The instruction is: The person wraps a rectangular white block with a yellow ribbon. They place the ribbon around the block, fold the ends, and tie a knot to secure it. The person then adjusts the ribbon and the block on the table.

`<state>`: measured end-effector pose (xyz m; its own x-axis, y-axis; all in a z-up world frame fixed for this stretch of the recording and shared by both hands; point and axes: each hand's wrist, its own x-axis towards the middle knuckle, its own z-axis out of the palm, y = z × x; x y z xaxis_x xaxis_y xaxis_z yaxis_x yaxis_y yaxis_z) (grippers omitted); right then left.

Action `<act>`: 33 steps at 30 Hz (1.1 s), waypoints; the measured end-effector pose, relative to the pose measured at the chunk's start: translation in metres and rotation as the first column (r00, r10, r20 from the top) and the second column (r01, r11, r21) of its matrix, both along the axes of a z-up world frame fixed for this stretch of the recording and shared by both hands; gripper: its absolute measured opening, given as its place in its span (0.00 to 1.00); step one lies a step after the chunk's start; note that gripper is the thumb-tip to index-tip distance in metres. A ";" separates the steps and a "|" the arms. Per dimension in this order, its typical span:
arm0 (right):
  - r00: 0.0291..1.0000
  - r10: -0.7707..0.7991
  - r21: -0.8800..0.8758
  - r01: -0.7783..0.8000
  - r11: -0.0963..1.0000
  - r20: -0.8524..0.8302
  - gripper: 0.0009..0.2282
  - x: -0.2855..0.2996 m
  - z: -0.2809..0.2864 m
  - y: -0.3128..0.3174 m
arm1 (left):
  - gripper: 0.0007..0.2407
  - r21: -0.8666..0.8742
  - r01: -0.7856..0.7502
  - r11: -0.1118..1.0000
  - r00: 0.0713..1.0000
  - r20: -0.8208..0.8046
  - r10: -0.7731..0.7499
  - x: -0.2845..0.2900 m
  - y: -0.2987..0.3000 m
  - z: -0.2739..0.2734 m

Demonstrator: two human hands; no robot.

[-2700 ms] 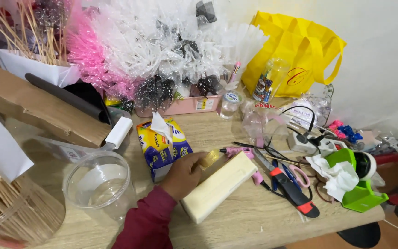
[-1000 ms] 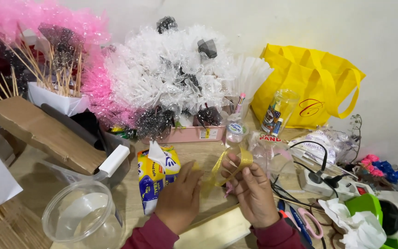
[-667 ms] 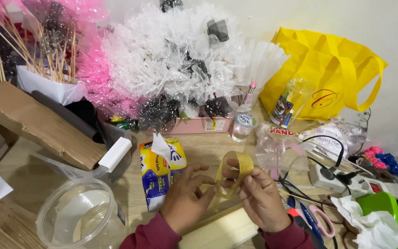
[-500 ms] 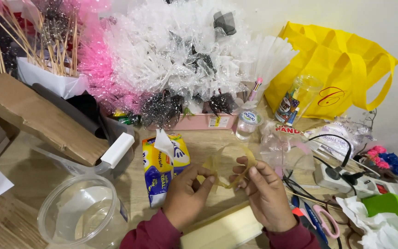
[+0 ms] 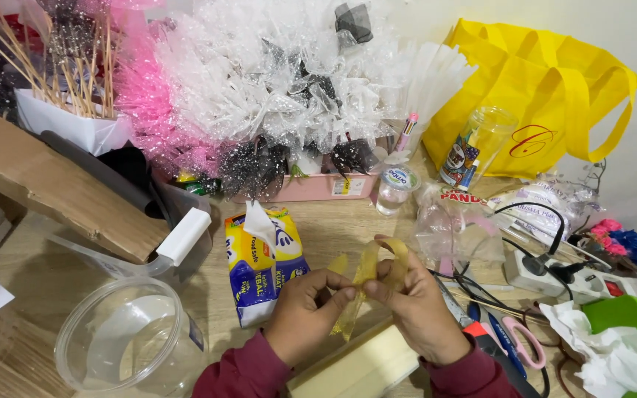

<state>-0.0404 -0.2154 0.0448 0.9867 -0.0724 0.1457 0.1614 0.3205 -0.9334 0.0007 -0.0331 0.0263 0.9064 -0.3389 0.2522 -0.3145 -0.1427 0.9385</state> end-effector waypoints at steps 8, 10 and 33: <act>0.990 -0.137 0.065 0.134 0.989 0.042 0.33 0.003 -0.005 0.004 | 0.05 0.057 0.006 0.998 1.000 -0.006 -0.005 -0.003 0.008 0.016; 0.993 -0.110 0.036 0.109 0.993 0.037 0.33 0.001 -0.001 0.004 | 0.05 0.051 0.002 0.999 1.000 0.003 -0.003 -0.001 0.008 0.010; 0.996 -0.080 -0.081 0.077 0.994 -0.029 0.36 -0.003 -0.001 0.002 | 0.03 -0.001 -0.012 1.000 0.999 0.039 0.012 -0.002 0.003 0.008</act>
<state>-0.0439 -0.2133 0.0439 0.9827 -0.1395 0.1221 0.1523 0.2319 -0.9607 -0.0018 -0.0297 0.0343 0.8999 -0.3276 0.2878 -0.3492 -0.1461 0.9256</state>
